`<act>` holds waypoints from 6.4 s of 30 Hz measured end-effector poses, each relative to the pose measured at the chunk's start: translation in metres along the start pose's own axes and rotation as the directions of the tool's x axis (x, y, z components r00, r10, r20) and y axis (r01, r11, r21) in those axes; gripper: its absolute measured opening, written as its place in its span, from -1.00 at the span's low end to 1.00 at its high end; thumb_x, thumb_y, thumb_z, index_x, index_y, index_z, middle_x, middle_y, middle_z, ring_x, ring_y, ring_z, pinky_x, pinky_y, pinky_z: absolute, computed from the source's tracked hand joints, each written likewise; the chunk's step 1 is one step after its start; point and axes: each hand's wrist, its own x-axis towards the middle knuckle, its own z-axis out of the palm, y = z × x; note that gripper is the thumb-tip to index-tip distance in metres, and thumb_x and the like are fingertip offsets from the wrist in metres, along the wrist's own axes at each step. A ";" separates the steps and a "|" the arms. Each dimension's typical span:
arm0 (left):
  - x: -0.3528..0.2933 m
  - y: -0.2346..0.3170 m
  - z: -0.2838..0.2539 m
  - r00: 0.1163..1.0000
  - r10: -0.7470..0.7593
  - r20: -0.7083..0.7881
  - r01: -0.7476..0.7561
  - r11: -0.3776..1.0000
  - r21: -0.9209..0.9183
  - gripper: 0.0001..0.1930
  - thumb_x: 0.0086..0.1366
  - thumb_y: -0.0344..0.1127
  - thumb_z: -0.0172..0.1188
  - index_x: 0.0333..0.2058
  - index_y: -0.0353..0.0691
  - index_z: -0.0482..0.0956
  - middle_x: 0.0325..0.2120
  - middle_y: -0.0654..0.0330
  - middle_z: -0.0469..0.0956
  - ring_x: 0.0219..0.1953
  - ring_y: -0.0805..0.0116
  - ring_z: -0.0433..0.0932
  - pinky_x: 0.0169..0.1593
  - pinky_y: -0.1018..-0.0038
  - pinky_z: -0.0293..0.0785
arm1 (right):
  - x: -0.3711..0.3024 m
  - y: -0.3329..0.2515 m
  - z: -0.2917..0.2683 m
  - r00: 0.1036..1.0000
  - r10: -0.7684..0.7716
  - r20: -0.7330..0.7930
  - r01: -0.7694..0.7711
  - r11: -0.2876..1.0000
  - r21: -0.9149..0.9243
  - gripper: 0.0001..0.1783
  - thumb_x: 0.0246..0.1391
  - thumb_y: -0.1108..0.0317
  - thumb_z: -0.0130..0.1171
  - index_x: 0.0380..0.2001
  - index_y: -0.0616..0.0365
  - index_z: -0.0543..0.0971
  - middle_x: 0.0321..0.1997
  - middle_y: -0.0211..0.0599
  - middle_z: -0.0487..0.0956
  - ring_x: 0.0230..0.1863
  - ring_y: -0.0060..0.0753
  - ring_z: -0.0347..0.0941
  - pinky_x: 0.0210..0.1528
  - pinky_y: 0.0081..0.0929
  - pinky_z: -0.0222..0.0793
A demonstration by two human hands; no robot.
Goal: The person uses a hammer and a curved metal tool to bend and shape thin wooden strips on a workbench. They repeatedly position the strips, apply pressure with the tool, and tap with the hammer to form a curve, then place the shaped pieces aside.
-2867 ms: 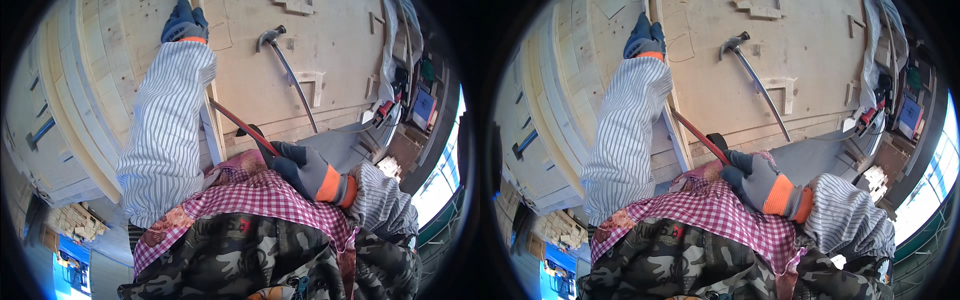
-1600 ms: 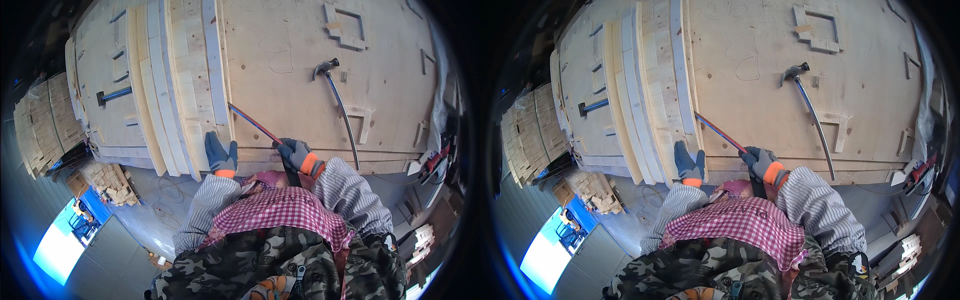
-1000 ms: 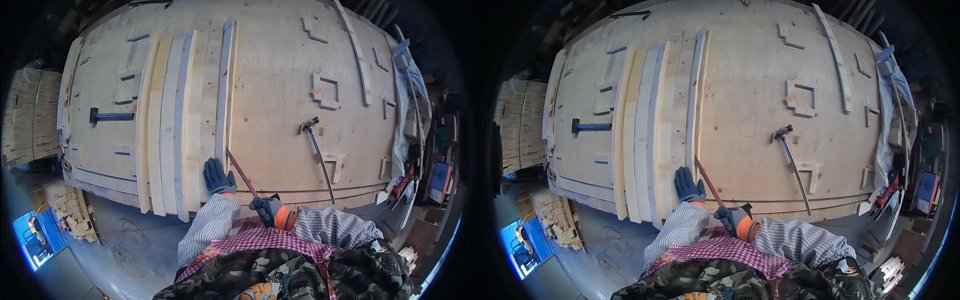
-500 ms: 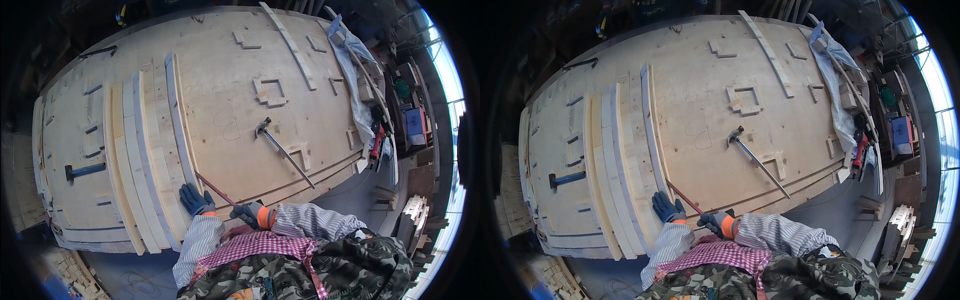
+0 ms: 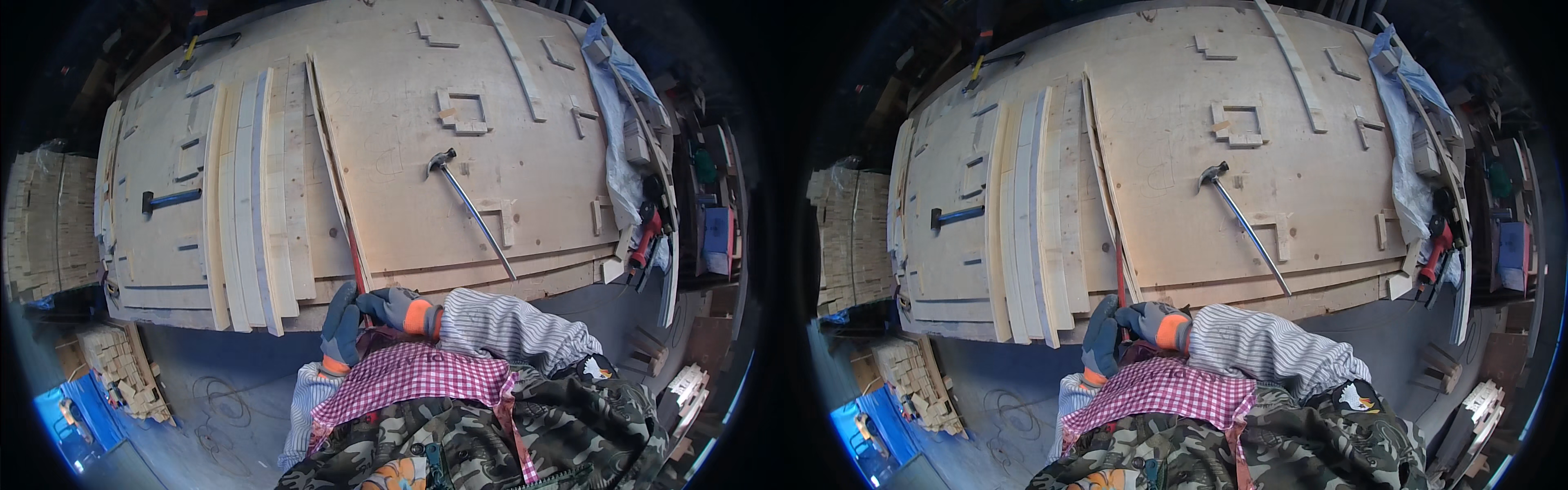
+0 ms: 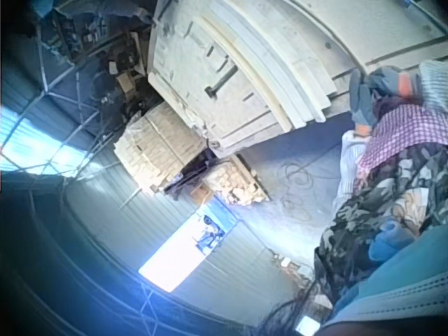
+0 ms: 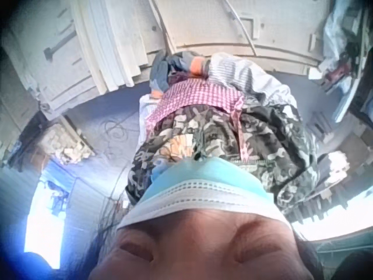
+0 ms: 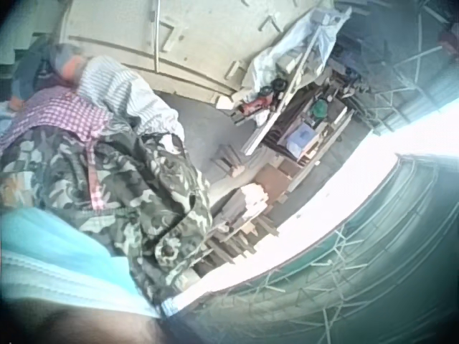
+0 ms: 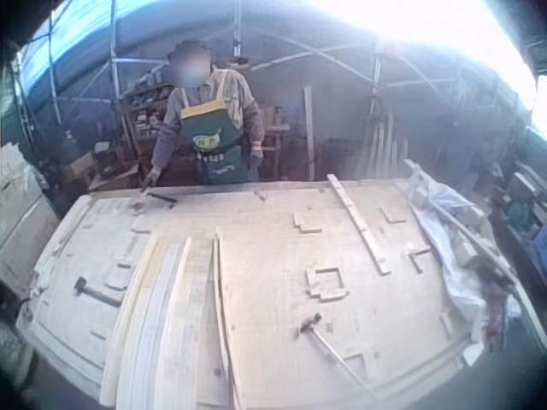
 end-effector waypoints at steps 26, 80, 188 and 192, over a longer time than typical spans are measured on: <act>0.037 0.046 0.010 0.416 -0.909 0.015 0.843 0.379 -0.382 -0.63 0.22 -0.51 0.00 0.01 -0.06 0.43 -0.25 0.24 0.49 -0.53 0.52 0.47 -0.52 0.65 0.36 | -0.026 0.136 -0.151 0.865 0.415 -0.281 -0.231 0.828 0.510 -0.82 -0.08 0.24 0.14 -0.47 0.12 0.53 -0.79 -0.42 0.34 -0.83 -0.55 0.26 -0.85 -0.60 0.02; 0.044 0.016 0.013 0.191 -0.482 0.855 0.288 -0.806 -0.518 -0.66 0.36 -0.09 -0.19 -0.27 -0.24 0.44 -0.84 0.40 0.08 -0.81 0.56 0.05 -0.73 0.60 0.00 | -0.015 0.092 -0.197 0.835 0.534 -0.132 -0.535 0.844 0.030 -0.50 0.06 -0.08 -0.02 -0.48 0.21 0.50 -0.56 -0.33 0.54 -0.76 -0.59 0.22 -0.71 -0.54 0.14; 0.083 0.015 0.015 -0.066 -0.679 0.731 0.747 -0.519 -0.415 -0.67 0.28 -0.35 -0.02 -0.01 -0.37 0.35 -0.70 0.47 0.18 -0.82 0.76 0.02 -0.83 0.77 -0.10 | -0.057 0.147 -0.280 0.933 0.138 -0.332 -0.319 0.746 -0.585 -0.51 0.09 -0.10 -0.06 -0.47 0.14 0.54 -0.62 -0.31 0.54 -0.60 -0.40 0.40 -0.49 -0.42 0.30; 0.087 0.005 -0.024 -0.069 -0.788 0.612 0.939 -0.259 -0.228 -0.73 0.25 -0.45 -0.07 -0.09 -0.32 0.46 -0.66 0.37 0.30 -0.80 0.76 0.04 -0.77 0.79 -0.09 | -0.057 0.139 -0.300 0.958 0.048 -0.284 -0.241 0.677 -0.696 -0.56 0.10 -0.03 -0.04 -0.44 0.15 0.55 -0.62 -0.32 0.54 -0.60 -0.43 0.39 -0.49 -0.44 0.30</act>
